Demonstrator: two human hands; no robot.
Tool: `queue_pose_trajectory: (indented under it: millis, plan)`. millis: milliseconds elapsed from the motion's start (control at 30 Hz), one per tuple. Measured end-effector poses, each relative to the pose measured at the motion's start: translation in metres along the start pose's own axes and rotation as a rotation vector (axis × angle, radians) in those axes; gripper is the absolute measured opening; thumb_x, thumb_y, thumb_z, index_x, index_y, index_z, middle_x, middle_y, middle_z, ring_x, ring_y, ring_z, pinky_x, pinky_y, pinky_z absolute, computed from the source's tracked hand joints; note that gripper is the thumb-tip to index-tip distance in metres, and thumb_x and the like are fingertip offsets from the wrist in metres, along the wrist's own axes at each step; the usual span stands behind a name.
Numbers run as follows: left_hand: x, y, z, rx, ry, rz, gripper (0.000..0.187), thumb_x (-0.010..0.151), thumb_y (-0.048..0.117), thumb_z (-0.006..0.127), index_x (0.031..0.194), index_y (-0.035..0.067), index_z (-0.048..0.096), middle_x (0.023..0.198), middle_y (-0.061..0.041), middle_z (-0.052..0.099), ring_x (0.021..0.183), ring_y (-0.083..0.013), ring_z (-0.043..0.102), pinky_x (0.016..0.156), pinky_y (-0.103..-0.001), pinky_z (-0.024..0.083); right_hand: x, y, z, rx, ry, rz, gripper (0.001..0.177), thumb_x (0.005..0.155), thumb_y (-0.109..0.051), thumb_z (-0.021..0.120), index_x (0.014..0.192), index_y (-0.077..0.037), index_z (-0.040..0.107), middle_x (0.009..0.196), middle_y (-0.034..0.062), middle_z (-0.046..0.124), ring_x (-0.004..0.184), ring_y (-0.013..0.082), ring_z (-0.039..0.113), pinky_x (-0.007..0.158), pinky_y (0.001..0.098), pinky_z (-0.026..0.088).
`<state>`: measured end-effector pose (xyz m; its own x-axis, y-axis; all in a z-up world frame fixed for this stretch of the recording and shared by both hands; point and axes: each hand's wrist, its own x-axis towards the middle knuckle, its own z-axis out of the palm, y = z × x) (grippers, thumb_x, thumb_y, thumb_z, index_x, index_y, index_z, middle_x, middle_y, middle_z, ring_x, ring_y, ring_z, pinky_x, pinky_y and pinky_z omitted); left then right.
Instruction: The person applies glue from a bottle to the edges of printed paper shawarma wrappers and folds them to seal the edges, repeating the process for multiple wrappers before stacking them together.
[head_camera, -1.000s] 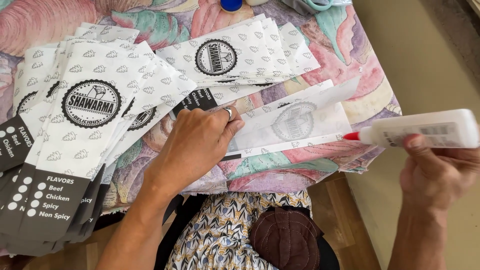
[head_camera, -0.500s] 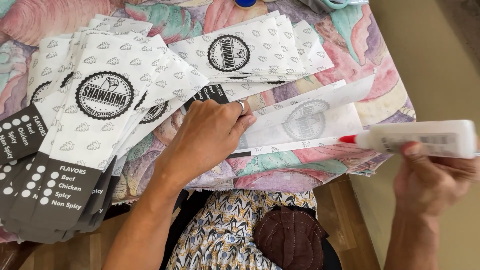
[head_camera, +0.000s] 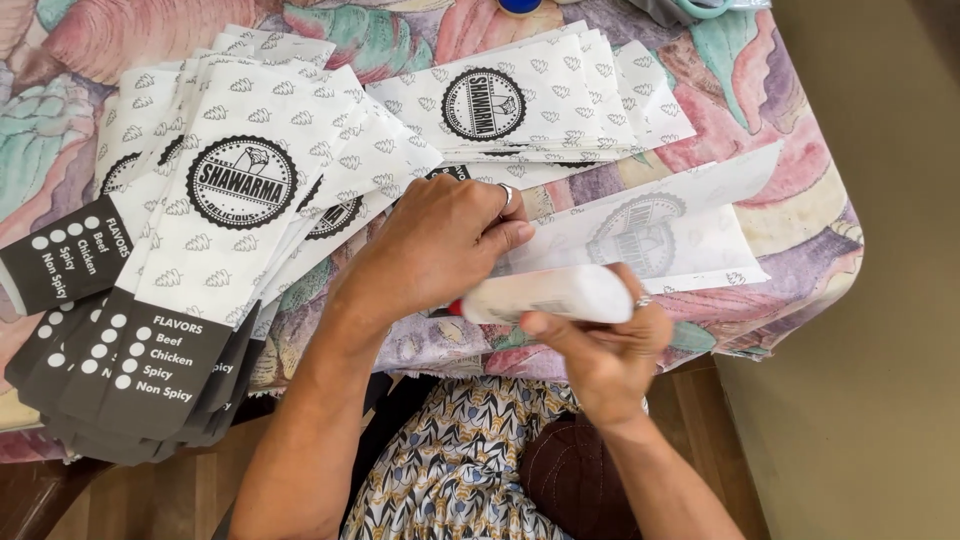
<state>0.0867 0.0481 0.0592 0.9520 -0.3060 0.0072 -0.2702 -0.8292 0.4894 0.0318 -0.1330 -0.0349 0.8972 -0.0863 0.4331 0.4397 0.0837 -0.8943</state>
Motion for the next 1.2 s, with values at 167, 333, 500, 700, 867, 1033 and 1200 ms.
queue_pose_trajectory:
  millis: [167,333,500,700,867,1033,1200]
  plan:
    - [-0.01,0.006,-0.01,-0.107,-0.149,-0.048,0.02,0.1,0.028,0.063,0.093,0.013,0.074,0.071,0.0,0.075,0.052,-0.0134,0.06,0.048,-0.03,0.04,0.005,-0.004,-0.018,0.07,0.091,0.167,0.009,0.079,-0.002,0.08,0.085,-0.002,0.074,0.085,0.003,0.07,0.075,0.0145,0.068,0.061,0.0297,0.061]
    - [-0.041,0.008,0.024,-0.081,0.045,0.161,0.028,0.095,0.031,0.069,0.09,0.004,0.074,0.094,-0.001,0.082,0.043,-0.0105,0.066,0.107,-0.055,0.049,0.066,-0.003,-0.124,0.135,0.41,-0.056,0.031,0.097,-0.017,0.082,0.122,-0.007,0.067,0.115,0.0022,0.071,0.108,0.0174,0.069,0.102,0.04,0.064]
    - [-0.058,-0.004,0.056,0.184,0.259,0.344,0.027,0.095,0.02,0.071,0.121,0.015,0.074,0.129,-0.021,0.068,0.117,-0.0394,0.068,0.095,-0.045,0.058,0.117,0.001,-0.188,-0.442,0.304,0.266,0.03,0.113,-0.022,0.079,0.124,-0.019,0.051,0.11,0.0046,0.076,0.089,0.008,0.074,0.067,0.0259,0.062]
    - [-0.064,0.003,0.057,0.197,0.282,0.368,0.04,0.082,-0.007,0.07,0.117,0.011,0.076,0.128,-0.033,0.064,0.118,-0.047,0.067,0.089,-0.045,0.062,0.115,-0.002,-0.195,-1.421,-0.014,-0.329,0.034,0.113,-0.007,0.092,0.139,0.012,0.083,0.124,0.0191,0.067,0.071,0.0263,0.061,0.068,0.0443,0.051]
    - [-0.068,0.007,0.056,0.19,0.303,0.401,0.038,0.086,-0.004,0.067,0.122,0.006,0.074,0.133,-0.033,0.062,0.126,-0.0463,0.061,0.095,-0.046,0.058,0.064,-0.022,-0.11,-1.052,-0.399,-0.769,0.02,0.109,-0.014,0.08,0.114,0.003,0.072,0.127,0.0211,0.067,0.115,0.0371,0.062,0.099,0.0482,0.05]
    - [-0.078,-0.003,0.062,0.23,0.24,0.38,0.049,0.086,0.004,0.076,0.134,0.008,0.066,0.15,-0.03,0.047,0.141,-0.0456,0.046,0.096,-0.051,0.059,0.029,-0.02,-0.103,-1.14,-0.827,-0.57,0.076,0.104,-0.065,0.03,0.16,-0.014,0.03,0.167,0.0111,0.035,0.156,0.0264,0.029,0.132,0.0456,0.019]
    - [-0.102,-0.01,0.053,0.535,0.17,0.307,0.07,0.107,0.048,0.038,0.159,0.003,0.021,0.165,-0.017,0.025,0.155,-0.0299,0.021,0.128,-0.052,0.013,0.037,-0.024,-0.15,-1.24,-0.504,-0.556,0.066,0.103,-0.034,0.063,0.154,0.004,0.047,0.158,0.029,0.051,0.149,0.0476,0.049,0.125,0.0586,0.041]
